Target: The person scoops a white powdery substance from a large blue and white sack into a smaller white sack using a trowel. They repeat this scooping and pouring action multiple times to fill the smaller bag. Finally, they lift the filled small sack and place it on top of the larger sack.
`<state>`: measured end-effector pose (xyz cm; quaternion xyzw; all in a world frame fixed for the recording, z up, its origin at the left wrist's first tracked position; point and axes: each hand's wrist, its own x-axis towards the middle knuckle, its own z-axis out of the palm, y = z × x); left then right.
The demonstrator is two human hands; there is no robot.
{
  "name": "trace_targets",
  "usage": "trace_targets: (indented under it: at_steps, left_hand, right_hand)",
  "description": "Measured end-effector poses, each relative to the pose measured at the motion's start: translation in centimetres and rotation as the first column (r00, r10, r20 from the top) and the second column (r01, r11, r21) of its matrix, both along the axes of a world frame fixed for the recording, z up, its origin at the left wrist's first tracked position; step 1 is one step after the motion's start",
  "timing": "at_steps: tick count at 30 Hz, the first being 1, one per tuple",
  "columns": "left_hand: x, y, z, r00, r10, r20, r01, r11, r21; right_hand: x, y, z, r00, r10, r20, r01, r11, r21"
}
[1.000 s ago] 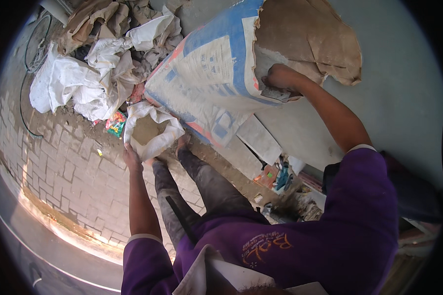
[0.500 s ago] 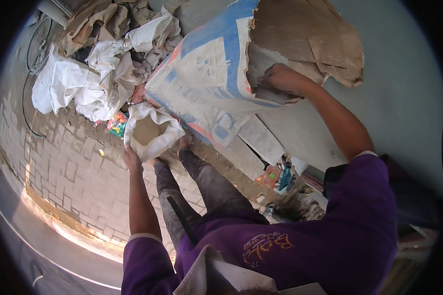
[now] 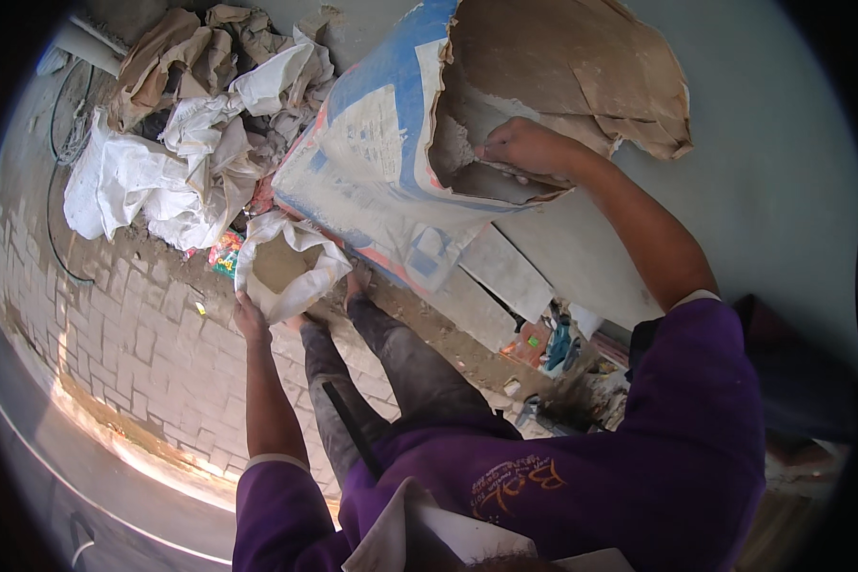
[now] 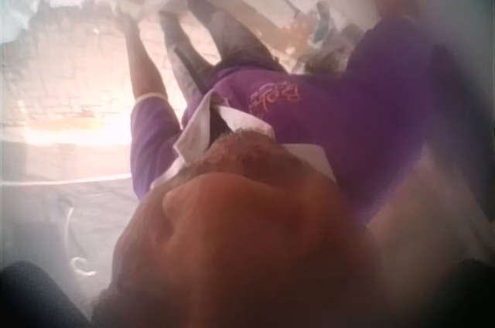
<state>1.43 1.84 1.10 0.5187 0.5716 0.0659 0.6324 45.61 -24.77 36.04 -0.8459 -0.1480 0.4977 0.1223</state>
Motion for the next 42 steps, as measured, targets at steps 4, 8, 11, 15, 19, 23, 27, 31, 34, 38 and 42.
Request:
trace_targets:
  at_steps: [4, 8, 11, 15, 19, 23, 27, 31, 34, 38, 42]
  left_hand:
    - [1.0, -0.5, 0.3, 0.999, -0.048, -0.026, 0.049, 0.997, 0.058]
    - [0.9, -0.6, 0.0, 0.998, -0.054, -0.031, 0.056, 0.997, 0.056]
    - [0.7, -0.4, -0.1, 0.996, -0.049, -0.075, 0.051, 0.998, 0.025]
    - [0.7, -0.4, 0.6, 0.994, -0.066, -0.091, 0.070, 0.996, 0.046]
    - [0.5, -0.3, 0.0, 0.993, -0.069, -0.099, 0.074, 0.996, 0.049]
    - [0.4, -0.5, -0.1, 0.994, -0.079, -0.072, 0.081, 0.996, 0.031]
    - [-0.5, 0.3, -1.0, 0.993, -0.089, -0.073, 0.090, 0.996, 0.018]
    - [-0.2, 0.1, -0.8, 0.986, -0.124, -0.108, 0.128, 0.991, 0.025]
    - [-0.4, 0.0, -0.8, 0.988, -0.130, -0.086, 0.134, 0.990, 0.041]
    - [-1.1, 0.1, -1.0, 0.987, -0.145, -0.075, 0.148, 0.988, 0.039]
    - [-1.5, 0.8, -0.8, 0.993, -0.076, -0.090, 0.075, 0.997, -0.012]
  right_hand:
    - [0.0, -0.8, 0.9, 0.998, -0.058, -0.023, 0.059, 0.997, 0.043]
    - [0.3, -1.1, 2.8, 0.994, -0.099, -0.050, 0.103, 0.990, 0.098]
    - [1.1, -1.5, 4.4, 0.994, -0.110, -0.024, 0.112, 0.991, 0.076]
    - [1.7, -2.7, 6.7, 0.973, -0.231, 0.005, 0.230, 0.971, 0.061]
    - [1.5, -4.3, 8.2, 0.933, -0.359, 0.027, 0.354, 0.928, 0.118]
    - [0.7, -5.4, 9.9, 0.899, -0.432, 0.072, 0.423, 0.899, 0.118]
    - [-1.0, -5.6, 11.8, 0.855, -0.508, 0.105, 0.487, 0.856, 0.170]
    - [-2.5, -6.1, 13.8, 0.826, -0.553, 0.109, 0.524, 0.824, 0.214]
    - [-3.4, -6.2, 15.7, 0.840, -0.528, 0.124, 0.498, 0.841, 0.212]
    - [-4.9, -5.8, 18.2, 0.884, -0.439, 0.161, 0.412, 0.894, 0.174]
    - [-7.4, -3.7, 19.2, 0.908, -0.370, 0.197, 0.348, 0.927, 0.139]
